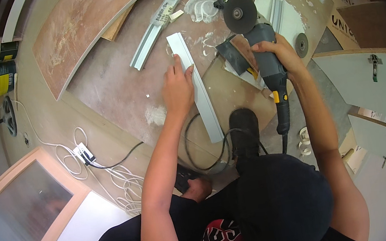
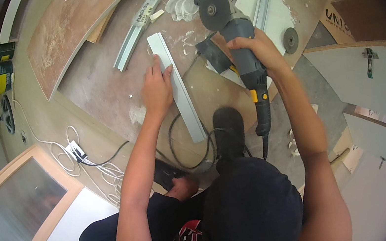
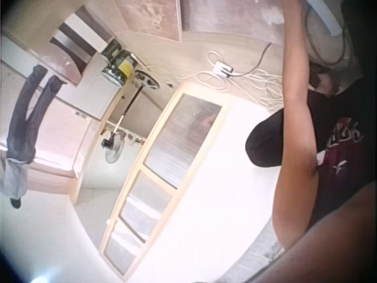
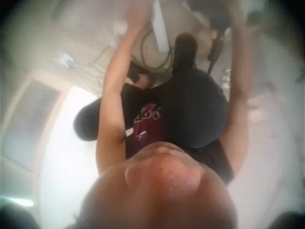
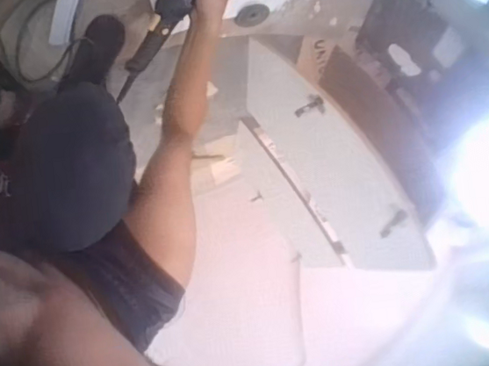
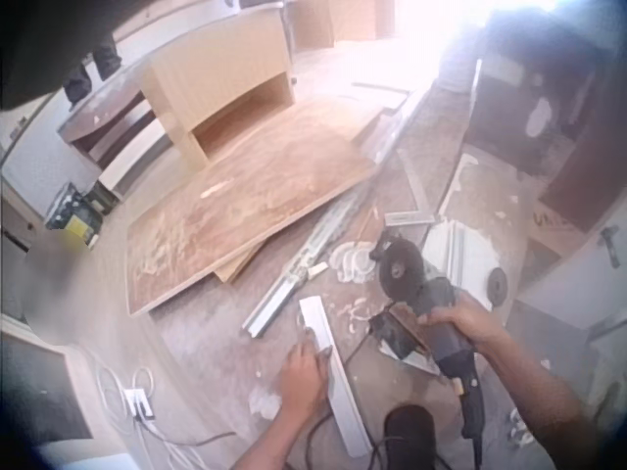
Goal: The person is assembling a piece of furniture. They fit a metal trim onto a wooden panel, then use an angle grinder to cut a piece of metal trim to size. Finally, they fit the cut trim onto the panel.
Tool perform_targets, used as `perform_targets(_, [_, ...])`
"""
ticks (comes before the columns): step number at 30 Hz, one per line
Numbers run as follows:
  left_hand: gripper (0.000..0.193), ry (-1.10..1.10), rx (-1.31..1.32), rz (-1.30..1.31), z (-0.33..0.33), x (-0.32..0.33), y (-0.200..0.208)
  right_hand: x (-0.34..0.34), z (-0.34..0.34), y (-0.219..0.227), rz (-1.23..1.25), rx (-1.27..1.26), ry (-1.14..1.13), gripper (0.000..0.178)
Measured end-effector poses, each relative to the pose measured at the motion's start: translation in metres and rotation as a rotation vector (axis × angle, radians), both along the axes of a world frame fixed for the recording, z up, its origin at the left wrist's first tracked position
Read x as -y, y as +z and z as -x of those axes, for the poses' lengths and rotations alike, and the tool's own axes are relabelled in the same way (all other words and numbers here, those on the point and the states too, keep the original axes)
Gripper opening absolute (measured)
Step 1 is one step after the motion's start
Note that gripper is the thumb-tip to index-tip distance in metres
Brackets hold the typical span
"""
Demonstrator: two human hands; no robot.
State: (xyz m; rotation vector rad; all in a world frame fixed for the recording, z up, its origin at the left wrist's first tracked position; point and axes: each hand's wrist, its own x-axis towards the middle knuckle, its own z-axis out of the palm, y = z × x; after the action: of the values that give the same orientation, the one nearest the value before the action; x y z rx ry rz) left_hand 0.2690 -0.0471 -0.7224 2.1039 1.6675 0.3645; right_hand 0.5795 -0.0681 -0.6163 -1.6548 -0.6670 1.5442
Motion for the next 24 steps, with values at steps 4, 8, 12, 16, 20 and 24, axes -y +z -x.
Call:
perform_targets(4, [0.057, 0.098, 0.197, 0.032, -0.005, -0.019, 0.005, -0.007, 0.010, -0.009, -0.061, 0.078, 0.052, 0.053])
perform_targets(8, [0.051, 0.084, 0.273, -0.129, -0.007, -0.034, -0.018, -0.025, 0.032, -0.021, -0.071, 0.079, 0.076, 0.055])
perform_targets(12, [0.049, 0.039, 0.339, 0.070, -0.014, -0.019, -0.021, -0.021, 0.041, -0.042, -0.111, 0.165, 0.071, 0.056])
perform_targets(16, [0.052, -0.014, 0.050, -0.337, -0.012, -0.041, 0.000, -0.008, 0.038, -0.042, -0.095, 0.100, 0.018, 0.056])
perform_targets(20, [0.045, 0.050, -0.186, -0.505, 0.040, -0.116, -0.003, -0.008, 0.040, -0.025, -0.065, 0.057, -0.013, 0.057])
perform_targets(24, [0.037, 0.097, -0.219, -0.463, 0.089, -0.171, -0.009, -0.009, 0.046, -0.018, -0.049, 0.037, -0.034, 0.053])
